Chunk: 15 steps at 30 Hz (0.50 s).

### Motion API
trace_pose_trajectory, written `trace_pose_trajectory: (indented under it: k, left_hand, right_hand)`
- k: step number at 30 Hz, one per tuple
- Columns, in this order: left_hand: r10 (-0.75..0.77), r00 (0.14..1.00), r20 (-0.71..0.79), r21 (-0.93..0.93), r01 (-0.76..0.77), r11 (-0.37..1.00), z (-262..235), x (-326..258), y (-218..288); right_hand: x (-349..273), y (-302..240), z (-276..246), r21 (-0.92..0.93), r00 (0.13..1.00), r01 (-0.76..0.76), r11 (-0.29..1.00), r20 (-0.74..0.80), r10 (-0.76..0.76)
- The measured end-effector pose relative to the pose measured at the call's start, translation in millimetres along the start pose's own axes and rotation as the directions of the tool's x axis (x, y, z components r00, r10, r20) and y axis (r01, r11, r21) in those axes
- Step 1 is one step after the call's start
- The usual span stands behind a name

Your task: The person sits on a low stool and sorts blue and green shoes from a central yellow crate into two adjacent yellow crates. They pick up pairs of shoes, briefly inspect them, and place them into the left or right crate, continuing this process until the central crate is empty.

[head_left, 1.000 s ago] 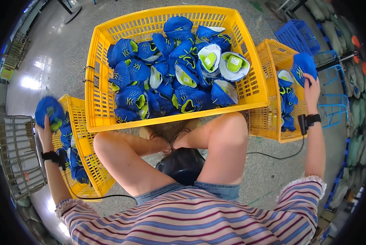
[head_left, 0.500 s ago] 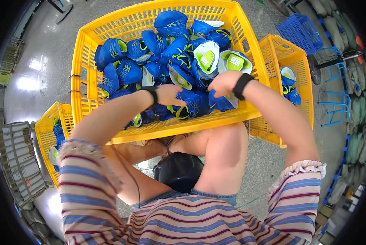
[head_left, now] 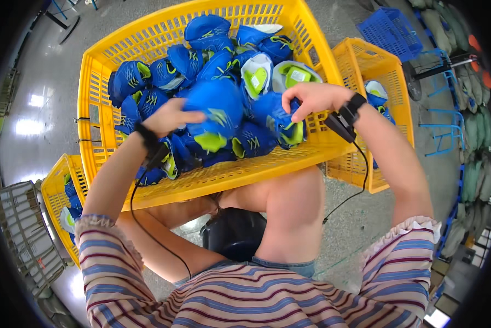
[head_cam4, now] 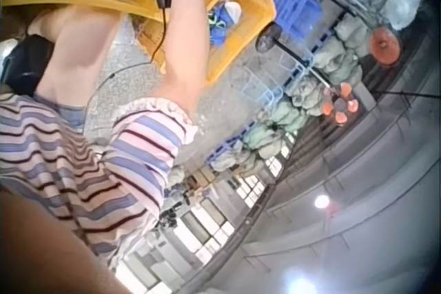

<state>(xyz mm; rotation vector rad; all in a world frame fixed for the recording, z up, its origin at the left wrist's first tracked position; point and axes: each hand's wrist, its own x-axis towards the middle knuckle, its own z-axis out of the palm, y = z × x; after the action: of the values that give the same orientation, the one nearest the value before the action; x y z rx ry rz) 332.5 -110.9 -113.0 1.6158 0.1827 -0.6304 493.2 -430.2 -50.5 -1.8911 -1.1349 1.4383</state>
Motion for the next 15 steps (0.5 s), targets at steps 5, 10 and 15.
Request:
trace_pose_trajectory:
  k: [5, 10, 15]
  left_hand:
    - [0.175, 0.889, -0.423, -0.518, -0.396, 0.758, 3.5, -65.9, 43.6]
    - [0.217, 0.835, -0.506, -0.479, -0.481, 0.734, 37.3, -111.1, 69.6]
    - [0.362, 0.814, -0.455, -0.331, -0.531, 0.78, 54.8, -130.7, 62.2]
  right_hand:
    - [-54.2, -46.8, 26.2, 0.525, 0.885, 0.409, 0.747, -0.428, -0.184]
    - [-64.0, -82.6, 68.7, 0.522, 0.705, 0.614, 0.592, -0.7, -0.114]
    - [-102.1, -94.5, 97.2, 0.654, 0.73, 0.611, 0.447, -0.683, 0.002]
